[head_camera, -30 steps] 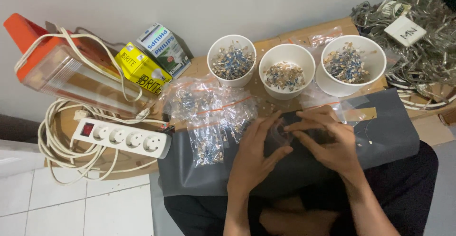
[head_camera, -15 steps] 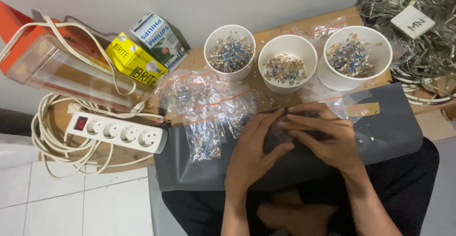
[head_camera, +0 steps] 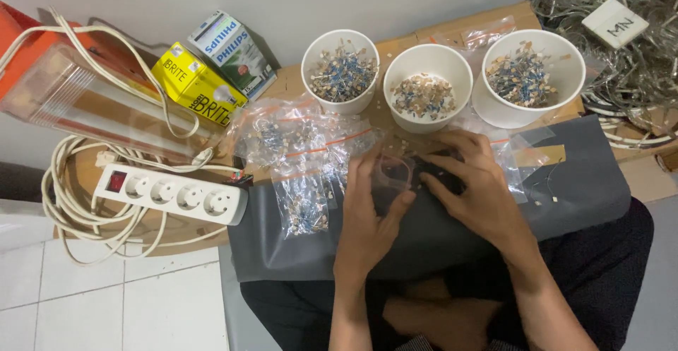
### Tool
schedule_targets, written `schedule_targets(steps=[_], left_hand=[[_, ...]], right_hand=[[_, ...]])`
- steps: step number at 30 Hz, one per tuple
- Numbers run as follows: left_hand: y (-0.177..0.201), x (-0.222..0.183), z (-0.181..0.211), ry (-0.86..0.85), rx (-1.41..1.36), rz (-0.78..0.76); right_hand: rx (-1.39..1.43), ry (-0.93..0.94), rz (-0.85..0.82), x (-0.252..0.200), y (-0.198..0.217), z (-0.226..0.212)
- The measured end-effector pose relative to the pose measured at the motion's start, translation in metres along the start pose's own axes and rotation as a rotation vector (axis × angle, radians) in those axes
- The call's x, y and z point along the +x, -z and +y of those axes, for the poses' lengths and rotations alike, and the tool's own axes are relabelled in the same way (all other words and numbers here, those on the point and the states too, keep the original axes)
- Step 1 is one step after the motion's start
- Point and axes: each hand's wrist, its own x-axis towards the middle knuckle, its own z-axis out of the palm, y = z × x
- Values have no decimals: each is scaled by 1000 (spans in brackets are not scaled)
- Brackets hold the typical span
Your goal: Packing small electronic components into plastic zip-lock bags
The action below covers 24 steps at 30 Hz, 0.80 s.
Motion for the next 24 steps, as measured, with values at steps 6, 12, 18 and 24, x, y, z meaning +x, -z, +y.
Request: schedule_targets(steps=[6,12,18,24], left_hand=[[1,-1,3,3,12,-24],[1,0,6,13,29,-46],[2,-1,2,1,29,-60],[2,-1,1,17,20,-63]], right_hand=[[-57,-7,-69,3,-1,-6],[-48,-65,-69,-2,-7,8],[-36,-110,-102,-3,-3,7],[-46,-70,-51,1,3,-7]])
